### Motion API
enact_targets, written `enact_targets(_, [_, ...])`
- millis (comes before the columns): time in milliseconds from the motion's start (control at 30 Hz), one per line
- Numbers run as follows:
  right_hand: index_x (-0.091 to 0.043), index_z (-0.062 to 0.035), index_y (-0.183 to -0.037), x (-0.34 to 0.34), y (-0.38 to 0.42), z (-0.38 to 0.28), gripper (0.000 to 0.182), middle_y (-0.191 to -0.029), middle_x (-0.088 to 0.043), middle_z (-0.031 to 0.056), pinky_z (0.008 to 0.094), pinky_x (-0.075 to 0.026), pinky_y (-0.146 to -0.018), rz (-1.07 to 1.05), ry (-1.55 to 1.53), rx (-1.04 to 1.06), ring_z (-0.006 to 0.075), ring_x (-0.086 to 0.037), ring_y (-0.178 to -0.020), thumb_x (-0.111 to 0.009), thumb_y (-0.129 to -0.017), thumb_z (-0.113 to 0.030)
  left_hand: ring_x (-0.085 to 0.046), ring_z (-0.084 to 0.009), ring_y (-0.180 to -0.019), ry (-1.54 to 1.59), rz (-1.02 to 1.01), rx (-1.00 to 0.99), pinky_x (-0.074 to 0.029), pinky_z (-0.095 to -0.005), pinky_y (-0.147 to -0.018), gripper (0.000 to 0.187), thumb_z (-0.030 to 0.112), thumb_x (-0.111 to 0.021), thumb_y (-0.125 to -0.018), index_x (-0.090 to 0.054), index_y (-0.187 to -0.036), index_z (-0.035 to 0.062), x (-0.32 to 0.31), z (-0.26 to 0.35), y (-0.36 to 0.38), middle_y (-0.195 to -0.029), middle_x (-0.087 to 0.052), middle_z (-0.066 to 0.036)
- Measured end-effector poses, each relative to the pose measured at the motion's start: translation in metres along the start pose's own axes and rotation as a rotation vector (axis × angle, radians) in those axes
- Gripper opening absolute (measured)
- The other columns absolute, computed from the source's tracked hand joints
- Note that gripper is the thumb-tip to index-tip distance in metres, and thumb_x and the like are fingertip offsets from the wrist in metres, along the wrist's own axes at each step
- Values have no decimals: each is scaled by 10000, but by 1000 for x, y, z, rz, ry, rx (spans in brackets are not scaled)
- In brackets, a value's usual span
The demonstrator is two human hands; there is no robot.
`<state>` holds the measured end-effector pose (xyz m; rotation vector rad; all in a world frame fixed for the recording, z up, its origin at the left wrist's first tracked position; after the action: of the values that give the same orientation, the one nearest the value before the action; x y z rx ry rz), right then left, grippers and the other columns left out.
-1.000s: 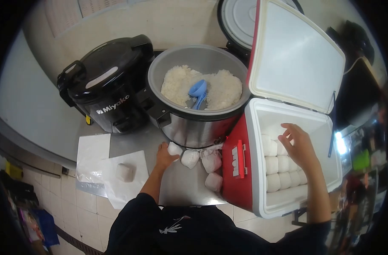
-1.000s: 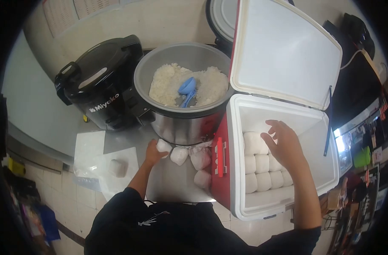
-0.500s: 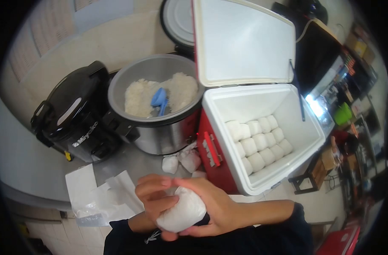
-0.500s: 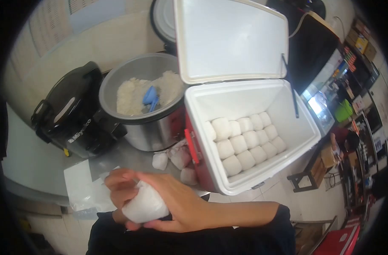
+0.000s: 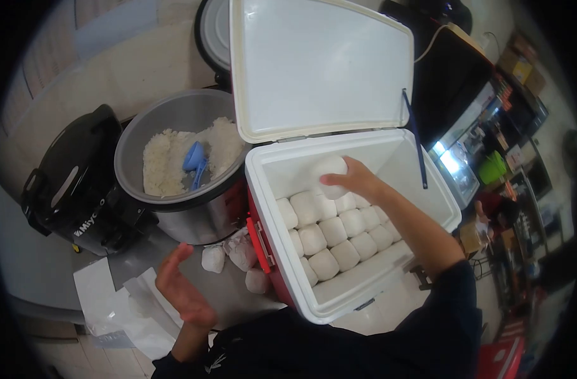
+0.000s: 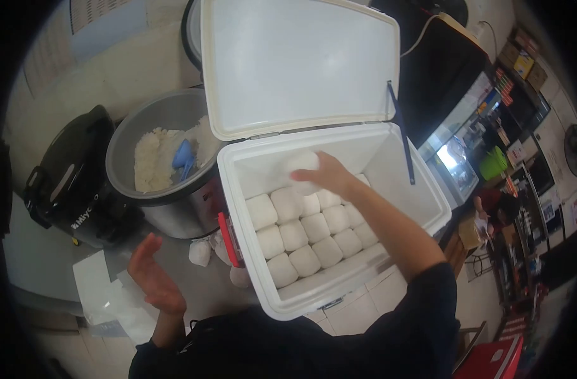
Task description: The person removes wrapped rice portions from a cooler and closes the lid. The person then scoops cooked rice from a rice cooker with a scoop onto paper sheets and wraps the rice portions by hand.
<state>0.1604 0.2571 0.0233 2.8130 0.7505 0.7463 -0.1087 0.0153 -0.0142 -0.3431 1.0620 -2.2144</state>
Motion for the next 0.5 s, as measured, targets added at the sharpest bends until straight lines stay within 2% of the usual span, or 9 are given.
enact_targets(67, [-368, 90, -1293, 25, -54, 97, 938, -1212, -511, 227, 347, -476, -861, 64, 254, -272, 279, -548, -1071, -762, -651, -469, -538, -287, -989, -75, 17, 123, -394, -416, -902, 795, 664, -217, -873, -376, -1204, -41, 16, -15, 18, -1115, -514, -215])
enact_targets(133, [-321, 113, -1313, 14, -74, 151, 1006, -1295, -436, 257, 367, -450, -906, 47, 494, -256, 327, -511, -1131, -714, -666, -549, -546, -265, -971, -158, 45, 247, -391, -413, -901, 767, 649, -232, -881, -395, -1193, -32, 31, -32, 34, -1080, -538, -195])
enact_targets(167, [-323, 116, -1310, -1, -75, 171, 1008, -1308, -417, 267, 372, -418, -942, 117, 387, -205, 342, -485, -1157, -695, -674, -572, -553, -247, -953, -155, 11, 348, -394, -409, -896, 677, 587, -299, -898, -430, -1163, -22, 37, -41, 43, -1029, -561, -168])
enact_targets(200, [-324, 118, -1307, -14, -74, 175, 1011, -1321, -399, 276, 377, -386, -978, 183, 278, -157, 357, -458, -1184, -676, -682, -594, -561, -228, -935, -151, -20, 450, -397, -404, -890, 588, 524, -367, -914, -464, -1132, -13, 40, -50, 52, -978, -583, -142])
enact_targets(233, [-350, 114, -1291, -16, -72, 180, 957, -1322, -393, 287, 387, -326, -1020, 255, 390, -185, 363, -408, -1228, -638, -722, -599, -561, -228, -935, -184, -8, 465, -397, -404, -890, 588, 524, -367, -914, -464, -1132, -13, 42, -57, 59, -978, -583, -142])
enact_targets(300, [-377, 96, -1280, -11, -76, 177, 903, -1314, -396, 290, 410, -319, -1016, 86, 398, -223, 374, -394, -1230, -523, -782, -642, -574, -238, -900, -263, -85, 732, -411, -393, -873, 415, 360, -514, -900, -506, -1072, -18, 44, -88, 74, -896, -603, -141])
enact_targets(367, [-393, 77, -1275, -9, -67, 148, 879, -1251, -455, 287, 435, -345, -985, 85, 1111, -161, 382, -440, -1174, -404, -818, -674, -575, -296, -924, -423, -260, 675, -436, -401, -843, 391, 270, -610, -850, -513, -1076, -34, 46, -140, 97, -962, -591, -181])
enact_targets(433, [-483, 56, -1203, -11, -65, 132, 832, -1125, -547, 240, 446, -368, -949, 53, 1211, -114, 379, -480, -1106, -354, -830, -676, -556, -357, -961, -759, -380, 484, -441, -424, -837, 486, 325, -647, -810, -511, -1096, -43, 49, -193, 126, -1032, -565, -228])
enact_targets(500, [-518, 53, -1165, -6, -64, 109, 791, -1086, -570, 221, 448, -376, -935, 24, 1254, -119, 375, -491, -1087, -370, -840, -652, -534, -385, -991, -801, -484, 672, -434, -438, -844, 613, 406, -704, -736, -514, -1107, -44, 48, -239, 148, -1076, -539, -252])
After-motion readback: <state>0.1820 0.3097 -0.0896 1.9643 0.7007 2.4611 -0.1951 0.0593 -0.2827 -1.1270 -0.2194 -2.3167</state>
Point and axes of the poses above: each hand's wrist, its own y-axis away from the middle knuckle, its own x-axis out of the back of the hand, z = x × y, the point moved 4 cm from there along -y, towards the middle knuckle
